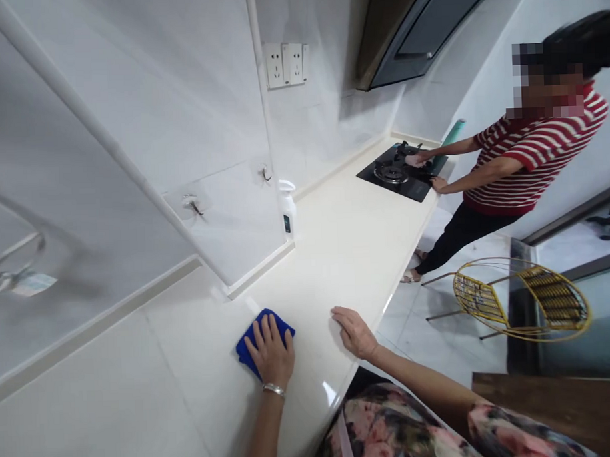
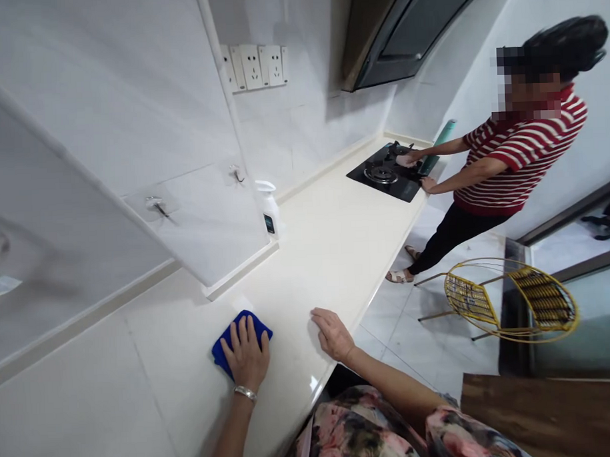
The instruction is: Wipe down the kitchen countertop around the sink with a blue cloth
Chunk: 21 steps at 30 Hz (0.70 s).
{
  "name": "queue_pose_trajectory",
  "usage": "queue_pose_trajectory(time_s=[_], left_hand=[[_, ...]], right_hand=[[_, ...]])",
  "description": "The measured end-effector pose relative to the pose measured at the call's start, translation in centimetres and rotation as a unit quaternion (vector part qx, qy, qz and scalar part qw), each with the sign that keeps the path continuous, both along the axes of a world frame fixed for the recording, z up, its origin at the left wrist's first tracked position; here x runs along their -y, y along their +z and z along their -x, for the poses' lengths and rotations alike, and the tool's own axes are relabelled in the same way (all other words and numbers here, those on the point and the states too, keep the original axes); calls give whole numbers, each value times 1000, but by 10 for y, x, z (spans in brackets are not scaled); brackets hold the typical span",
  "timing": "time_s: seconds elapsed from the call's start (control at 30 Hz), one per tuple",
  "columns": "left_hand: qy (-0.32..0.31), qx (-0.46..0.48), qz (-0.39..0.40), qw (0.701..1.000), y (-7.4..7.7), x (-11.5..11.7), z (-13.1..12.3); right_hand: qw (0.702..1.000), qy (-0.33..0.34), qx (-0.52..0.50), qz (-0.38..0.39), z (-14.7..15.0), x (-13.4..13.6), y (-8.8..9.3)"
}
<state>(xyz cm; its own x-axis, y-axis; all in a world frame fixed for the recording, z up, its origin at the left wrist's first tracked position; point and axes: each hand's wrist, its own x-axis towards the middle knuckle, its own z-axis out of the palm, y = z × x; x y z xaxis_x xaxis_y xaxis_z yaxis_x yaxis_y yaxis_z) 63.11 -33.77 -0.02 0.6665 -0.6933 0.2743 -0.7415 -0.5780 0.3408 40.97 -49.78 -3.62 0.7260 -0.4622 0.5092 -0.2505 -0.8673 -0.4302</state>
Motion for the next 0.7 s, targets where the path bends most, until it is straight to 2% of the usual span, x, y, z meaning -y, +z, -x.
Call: queue_pose_trajectory(time_s=[0.1, 0.2, 0.37, 0.5, 0.6, 0.7], left_hand=[[-49, -19, 1, 999, 0, 18, 35], [-82, -20, 2, 996, -1, 30, 54], [-89, -2, -7, 996, -3, 32, 59], [-89, 11, -4, 996, -8, 40, 61], [-94, -5, 6, 995, -9, 72, 76], [-155, -74, 12, 985, -2, 121, 99]], right_hand=[[1000, 2, -7, -10, 0, 1, 1], [1000, 5, 1, -12, 0, 1, 1], [999, 25, 35, -19, -3, 1, -1], [993, 3, 67, -94, -6, 2, -9], [977, -46, 127, -165, -5, 16, -9], [963, -134, 165, -163, 3, 42, 7]])
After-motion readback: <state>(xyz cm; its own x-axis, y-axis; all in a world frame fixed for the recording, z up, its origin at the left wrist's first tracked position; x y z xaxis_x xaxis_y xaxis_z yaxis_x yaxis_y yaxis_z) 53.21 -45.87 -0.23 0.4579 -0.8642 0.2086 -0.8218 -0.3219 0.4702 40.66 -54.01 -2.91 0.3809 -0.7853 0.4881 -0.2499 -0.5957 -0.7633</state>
